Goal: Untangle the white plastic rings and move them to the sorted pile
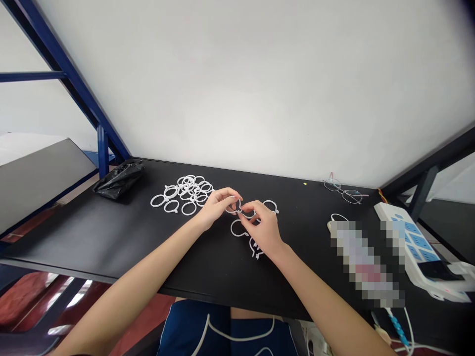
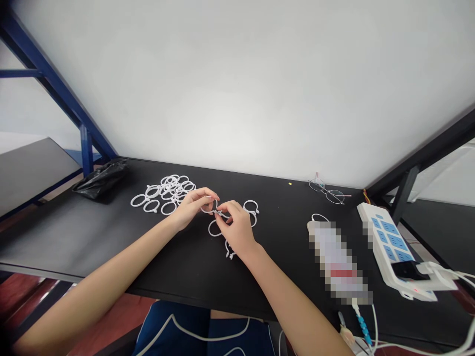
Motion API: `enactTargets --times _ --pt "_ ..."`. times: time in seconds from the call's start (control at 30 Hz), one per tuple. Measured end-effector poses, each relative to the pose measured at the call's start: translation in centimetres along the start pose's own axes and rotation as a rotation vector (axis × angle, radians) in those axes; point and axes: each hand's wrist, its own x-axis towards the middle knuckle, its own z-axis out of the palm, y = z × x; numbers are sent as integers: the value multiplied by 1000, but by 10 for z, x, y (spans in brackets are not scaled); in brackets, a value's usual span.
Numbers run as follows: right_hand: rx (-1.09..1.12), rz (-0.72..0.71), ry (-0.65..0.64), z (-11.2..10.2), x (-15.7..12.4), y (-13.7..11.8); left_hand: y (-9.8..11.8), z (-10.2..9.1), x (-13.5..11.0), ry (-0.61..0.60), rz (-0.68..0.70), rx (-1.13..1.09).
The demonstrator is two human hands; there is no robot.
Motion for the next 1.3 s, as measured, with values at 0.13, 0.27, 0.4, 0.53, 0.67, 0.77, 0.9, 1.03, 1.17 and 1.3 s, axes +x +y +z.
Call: enactTargets --times 0.13,0.27,0.4,0.53,0.67,0.77,0.9,1.03,1.17,1.3 --pt "-9 -13 3 0 0 0 -2 0 1 -17 -33 -43" --pt "-18 -21 3 0 0 -1 -4 -1 1 -32 -26 -73" --pt "-17 -10 -6 0 0 -1 -4 0 1 -46 -38 -86" --pt "-15 -4 1 1 -1 1 -1 1 0 -54 -49 -61" --pt "-6 6 14 1 -1 1 1 1 0 -53 -52 -10" --pt "2 12 19 1 -1 0 0 0 0 -73 -65 23" --pt "29 18 26 1 0 -1 -5 0 0 -104 -68 70" --pt "53 19 34 1 0 -2 -7 2 -1 -123 -11 158" --pt "41 52 26 0 0 -3 -7 3 -1 -150 81 237" --pt "39 70 19 -1 0 -2 -7 3 -1 -150 123 274"
